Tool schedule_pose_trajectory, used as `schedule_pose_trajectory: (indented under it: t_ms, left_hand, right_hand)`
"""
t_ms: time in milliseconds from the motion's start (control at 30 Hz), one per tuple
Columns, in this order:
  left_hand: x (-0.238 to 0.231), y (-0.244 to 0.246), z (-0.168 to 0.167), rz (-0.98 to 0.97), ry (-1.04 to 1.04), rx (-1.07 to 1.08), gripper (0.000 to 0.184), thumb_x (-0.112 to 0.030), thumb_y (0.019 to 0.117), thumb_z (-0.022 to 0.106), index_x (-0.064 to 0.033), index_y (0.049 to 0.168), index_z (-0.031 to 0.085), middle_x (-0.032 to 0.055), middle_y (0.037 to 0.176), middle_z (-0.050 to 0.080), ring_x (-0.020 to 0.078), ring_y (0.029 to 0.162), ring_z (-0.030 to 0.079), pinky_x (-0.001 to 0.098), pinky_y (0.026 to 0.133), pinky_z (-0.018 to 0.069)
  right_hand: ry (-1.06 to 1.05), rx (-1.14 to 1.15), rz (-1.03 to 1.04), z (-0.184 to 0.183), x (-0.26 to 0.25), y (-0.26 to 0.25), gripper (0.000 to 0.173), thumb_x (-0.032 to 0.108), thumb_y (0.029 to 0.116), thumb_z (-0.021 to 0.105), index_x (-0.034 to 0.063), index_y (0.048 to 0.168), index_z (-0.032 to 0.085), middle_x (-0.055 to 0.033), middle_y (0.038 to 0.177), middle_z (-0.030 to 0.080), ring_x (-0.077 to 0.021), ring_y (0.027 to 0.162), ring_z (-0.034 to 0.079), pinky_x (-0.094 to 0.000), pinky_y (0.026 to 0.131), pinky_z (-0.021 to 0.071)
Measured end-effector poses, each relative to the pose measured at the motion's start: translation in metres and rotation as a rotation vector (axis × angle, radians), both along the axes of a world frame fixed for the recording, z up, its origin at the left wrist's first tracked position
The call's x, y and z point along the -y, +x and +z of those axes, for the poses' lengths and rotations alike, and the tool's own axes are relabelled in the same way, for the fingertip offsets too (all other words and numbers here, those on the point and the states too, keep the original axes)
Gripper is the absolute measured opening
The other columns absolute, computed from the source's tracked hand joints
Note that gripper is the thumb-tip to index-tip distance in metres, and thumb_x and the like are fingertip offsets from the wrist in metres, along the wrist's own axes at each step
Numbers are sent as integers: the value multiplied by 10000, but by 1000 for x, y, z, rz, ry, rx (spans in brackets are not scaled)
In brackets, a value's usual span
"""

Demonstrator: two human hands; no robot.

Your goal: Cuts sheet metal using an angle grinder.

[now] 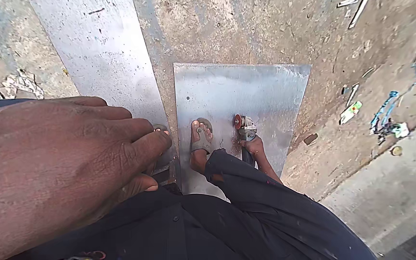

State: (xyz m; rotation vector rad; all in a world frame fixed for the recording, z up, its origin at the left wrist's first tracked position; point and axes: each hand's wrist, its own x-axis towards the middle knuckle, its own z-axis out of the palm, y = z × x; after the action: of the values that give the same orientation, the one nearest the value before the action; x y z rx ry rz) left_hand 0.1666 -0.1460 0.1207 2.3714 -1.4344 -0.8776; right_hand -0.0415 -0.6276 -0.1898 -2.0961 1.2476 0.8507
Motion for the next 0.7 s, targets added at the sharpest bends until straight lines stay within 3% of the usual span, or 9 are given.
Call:
schedule_pose_trajectory:
  t_ms: [233, 367, 500, 700]
  left_hand:
    - [-1, -4, -10, 21, -100, 26, 493, -571, 946, 533, -188, 1217, 685, 17, 1022, 693, 247, 883, 671, 445, 721, 507]
    - [3, -3, -8, 24, -73, 12, 487, -580, 941, 560, -195, 1215, 680, 17, 1028, 688, 245, 898, 673, 444, 745, 511]
    - [3, 0, -8, 9, -47, 15, 521, -602, 951, 521, -199, 1243, 674, 14, 1009, 681, 245, 886, 670, 442, 733, 510]
    - [2, -1, -3, 13, -18, -5, 498, -593, 941, 569, -199, 1228, 672, 7, 1009, 682, 236, 890, 667, 434, 744, 500]
  right_hand:
    - [17, 46, -48, -3, 0, -5, 620, 151, 638, 925, 18, 1170, 637, -189, 964, 712, -324, 868, 702, -566, 778, 576]
    - [38, 84, -66, -2, 2, 7, 573, 158, 668, 910, 27, 1156, 639, -185, 946, 712, -321, 830, 702, -563, 745, 577]
    - [26, 66, -47, -3, 4, 13, 592, 180, 677, 913, 30, 1175, 631, -198, 966, 706, -339, 854, 695, -583, 756, 565]
    - [-7, 43, -12, -3, 2, 9, 621, 185, 662, 927, 23, 1181, 626, -207, 974, 704, -355, 881, 694, -601, 777, 561]
